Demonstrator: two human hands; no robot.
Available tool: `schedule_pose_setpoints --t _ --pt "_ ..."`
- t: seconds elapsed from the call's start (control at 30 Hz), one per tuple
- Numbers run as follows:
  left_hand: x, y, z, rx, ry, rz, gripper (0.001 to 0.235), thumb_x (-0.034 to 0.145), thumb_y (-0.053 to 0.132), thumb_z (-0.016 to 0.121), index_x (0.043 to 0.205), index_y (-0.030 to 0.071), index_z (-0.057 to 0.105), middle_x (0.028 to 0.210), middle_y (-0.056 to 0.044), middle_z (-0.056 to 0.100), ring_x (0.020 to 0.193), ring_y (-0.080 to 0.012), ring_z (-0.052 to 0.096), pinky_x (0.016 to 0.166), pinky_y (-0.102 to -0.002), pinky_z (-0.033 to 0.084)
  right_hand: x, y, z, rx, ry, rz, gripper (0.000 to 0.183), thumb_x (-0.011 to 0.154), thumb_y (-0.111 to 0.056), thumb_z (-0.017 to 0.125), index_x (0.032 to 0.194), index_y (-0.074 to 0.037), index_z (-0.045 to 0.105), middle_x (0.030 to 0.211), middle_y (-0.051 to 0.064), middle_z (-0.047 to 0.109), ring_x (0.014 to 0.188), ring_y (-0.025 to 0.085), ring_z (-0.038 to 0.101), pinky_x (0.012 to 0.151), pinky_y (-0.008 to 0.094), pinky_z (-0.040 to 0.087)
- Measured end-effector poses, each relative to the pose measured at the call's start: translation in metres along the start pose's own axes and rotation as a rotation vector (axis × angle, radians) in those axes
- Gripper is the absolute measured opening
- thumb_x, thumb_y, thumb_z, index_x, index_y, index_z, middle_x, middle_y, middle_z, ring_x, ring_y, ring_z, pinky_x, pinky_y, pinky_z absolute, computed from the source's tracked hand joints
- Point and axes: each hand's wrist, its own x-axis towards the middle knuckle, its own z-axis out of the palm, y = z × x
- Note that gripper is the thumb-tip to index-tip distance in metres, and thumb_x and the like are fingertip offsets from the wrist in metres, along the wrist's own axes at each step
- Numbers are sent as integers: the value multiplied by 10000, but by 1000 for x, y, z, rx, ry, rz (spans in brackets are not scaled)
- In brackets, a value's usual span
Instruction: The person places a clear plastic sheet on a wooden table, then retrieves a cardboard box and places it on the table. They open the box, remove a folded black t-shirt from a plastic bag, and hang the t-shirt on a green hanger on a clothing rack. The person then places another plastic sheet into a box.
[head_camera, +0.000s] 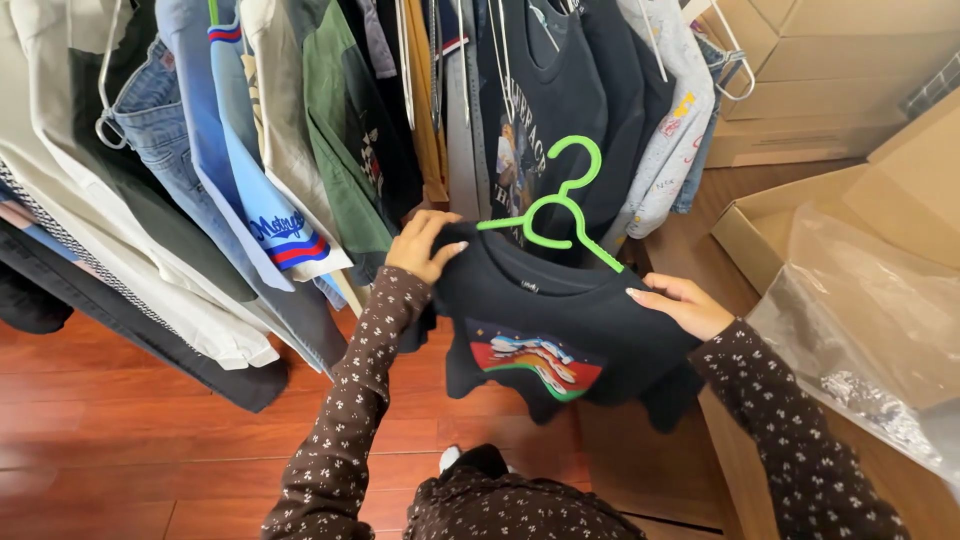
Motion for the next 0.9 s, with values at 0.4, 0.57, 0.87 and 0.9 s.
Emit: schedule_pose_setpoints --t 0.4,0.57,0.87,0.9 --pt "25 73 10 -366 109 141 176 834 332 581 978 234 607 964 58 574 825 -135 631 705 -269 513 92 -29 40 157 157 87 246 743 -237 698 811 -18 610 663 129 593 623 193 579 554 296 472" --pt "71 80 10 -486 212 -18 134 826 306 596 928 220 611 913 79 582 819 -116 628 659 -213 534 149 -36 30 139 293 -23 267 753 -241 696 848 -7 607 668 109 585 606 169 561 531 286 473" --pt "162 79 -11 -723 273 -75 140 833 293 584 936 199 591 988 54 562 936 -146 599 710 -248 537 259 -69 -4 85 449 -270 210 789 -205 673 850 -24 585 618 93 554 563 152 568 485 263 478" --pt "170 77 -10 -723 264 -65 140 833 293 584 936 199 591 988 54 562 936 -146 599 710 -248 537 269 -78 -5 87 463 -271 210 789 -205 673 850 -24 585 618 93 554 563 152 568 485 263 478"
